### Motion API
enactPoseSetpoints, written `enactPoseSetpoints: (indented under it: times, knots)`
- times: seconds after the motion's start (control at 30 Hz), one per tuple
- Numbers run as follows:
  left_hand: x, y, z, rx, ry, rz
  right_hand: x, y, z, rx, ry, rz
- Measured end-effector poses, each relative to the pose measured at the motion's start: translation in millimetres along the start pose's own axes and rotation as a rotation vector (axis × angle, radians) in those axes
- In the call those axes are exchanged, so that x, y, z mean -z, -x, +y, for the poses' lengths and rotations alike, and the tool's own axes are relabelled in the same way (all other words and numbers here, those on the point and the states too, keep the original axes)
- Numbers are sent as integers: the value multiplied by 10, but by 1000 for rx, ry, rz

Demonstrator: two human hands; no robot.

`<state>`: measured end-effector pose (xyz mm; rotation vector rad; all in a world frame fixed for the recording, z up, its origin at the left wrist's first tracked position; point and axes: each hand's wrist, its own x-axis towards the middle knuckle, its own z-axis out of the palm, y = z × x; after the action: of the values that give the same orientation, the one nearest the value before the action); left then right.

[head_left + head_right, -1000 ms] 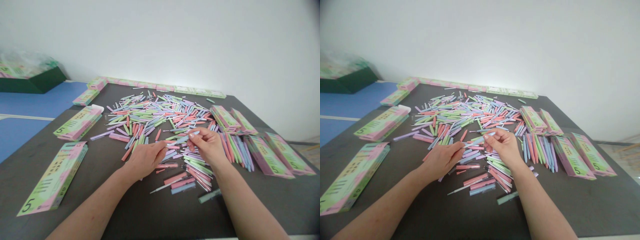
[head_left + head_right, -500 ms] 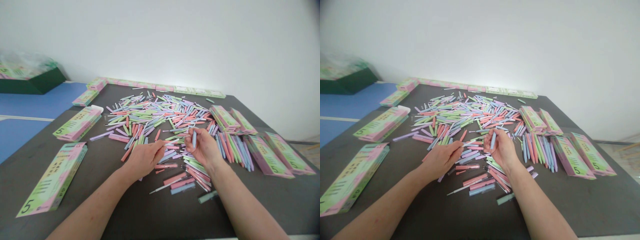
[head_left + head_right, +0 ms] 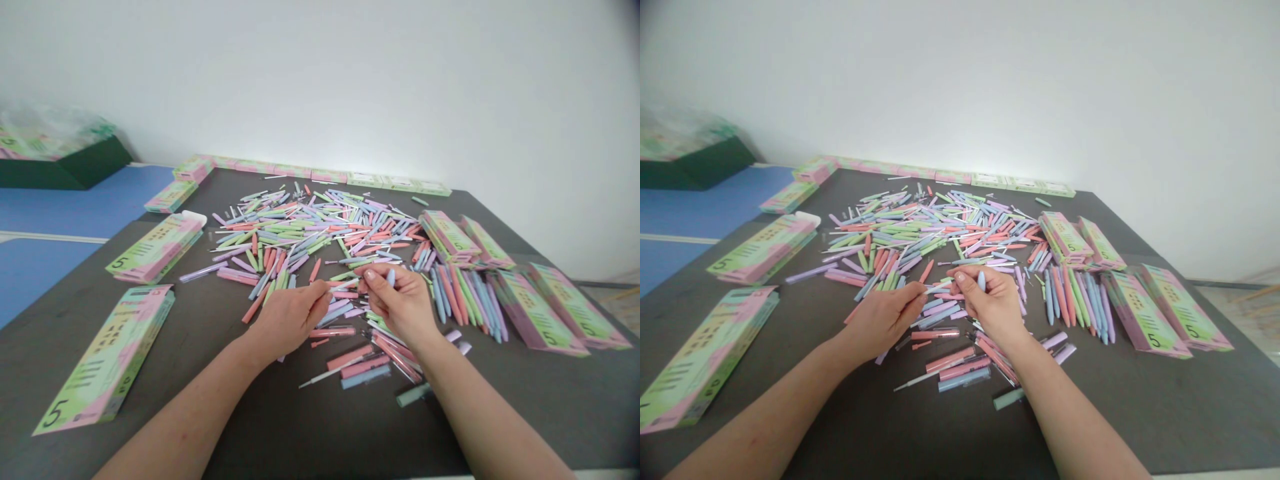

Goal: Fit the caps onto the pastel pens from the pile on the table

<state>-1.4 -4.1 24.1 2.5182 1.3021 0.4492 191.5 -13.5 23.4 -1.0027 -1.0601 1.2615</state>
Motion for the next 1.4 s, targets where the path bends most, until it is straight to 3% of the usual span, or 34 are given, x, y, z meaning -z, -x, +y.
enactPoseSetpoints:
  times: [0.57,0.8,0.93,1.1,1.2,1.3,1.4]
  knots:
    - [-63,7,1,-4,66,-10,-64,-9,127,-57,-90,-81]
    - [-102,22,-15,-79,270,-56,-76,-22,127,-14,-78,40]
    - [-65,21,-11,-36,394,-90,-22,-82,81,-16,-158,81]
    - [-49,19,2,31,744,-211,104,-164,-8,36,-239,167]
    - [-68,6,11,65,1037,-217,160,-201,-43,31,-308,179]
    - [-82,-20,8,98,1297,-159,142,-190,-31,-44,-296,101]
    - [-93,-48,-3,130,1532,-54,69,-122,14,-186,-125,-60]
